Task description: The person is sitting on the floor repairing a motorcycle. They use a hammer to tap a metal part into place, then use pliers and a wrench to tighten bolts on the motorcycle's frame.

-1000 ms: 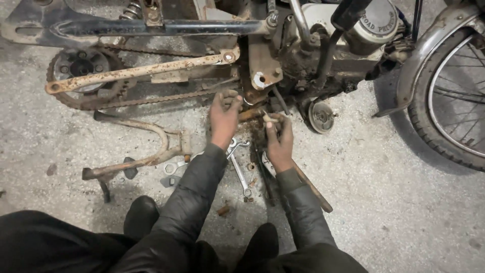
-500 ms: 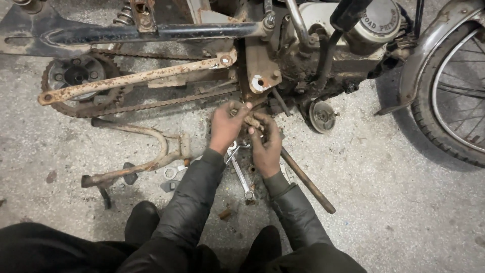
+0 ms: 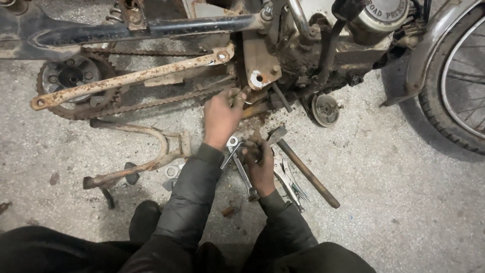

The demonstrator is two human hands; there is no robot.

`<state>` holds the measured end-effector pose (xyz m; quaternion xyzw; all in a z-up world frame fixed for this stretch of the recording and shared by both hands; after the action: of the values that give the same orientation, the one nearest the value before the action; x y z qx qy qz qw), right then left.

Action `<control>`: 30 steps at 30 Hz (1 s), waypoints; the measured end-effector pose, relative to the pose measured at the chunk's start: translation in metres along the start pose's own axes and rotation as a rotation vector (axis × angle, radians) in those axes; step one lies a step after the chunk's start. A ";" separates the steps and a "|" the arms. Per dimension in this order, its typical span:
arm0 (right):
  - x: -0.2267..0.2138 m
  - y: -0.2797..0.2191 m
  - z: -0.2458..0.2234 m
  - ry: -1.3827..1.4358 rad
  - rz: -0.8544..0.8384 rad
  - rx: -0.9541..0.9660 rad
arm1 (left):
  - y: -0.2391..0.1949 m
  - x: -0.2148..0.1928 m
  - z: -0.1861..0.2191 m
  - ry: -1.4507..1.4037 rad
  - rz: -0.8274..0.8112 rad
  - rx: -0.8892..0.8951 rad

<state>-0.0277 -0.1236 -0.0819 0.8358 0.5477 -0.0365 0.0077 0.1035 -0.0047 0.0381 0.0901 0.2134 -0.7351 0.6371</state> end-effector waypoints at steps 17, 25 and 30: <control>0.008 -0.007 0.030 -0.048 -0.091 0.064 | -0.022 0.023 0.023 0.110 0.115 0.213; 0.020 -0.014 -0.003 -0.014 -0.092 0.035 | -0.002 0.037 0.005 0.223 0.047 0.160; 0.013 -0.011 0.022 -0.032 -0.060 0.048 | -0.028 0.015 0.034 0.202 -0.042 0.082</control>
<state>-0.0342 -0.1088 -0.1043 0.8182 0.5714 -0.0635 -0.0047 0.0782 -0.0305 0.0683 0.1854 0.2482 -0.7437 0.5924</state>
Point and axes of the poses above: each hand's wrist, its own y-axis towards the middle knuckle, its own x-axis out of the palm, z = x × y, the point moved 9 cm from there along y, towards the middle knuckle, and after that the axes turned 2 degrees about -x, right-handed, at the moved point
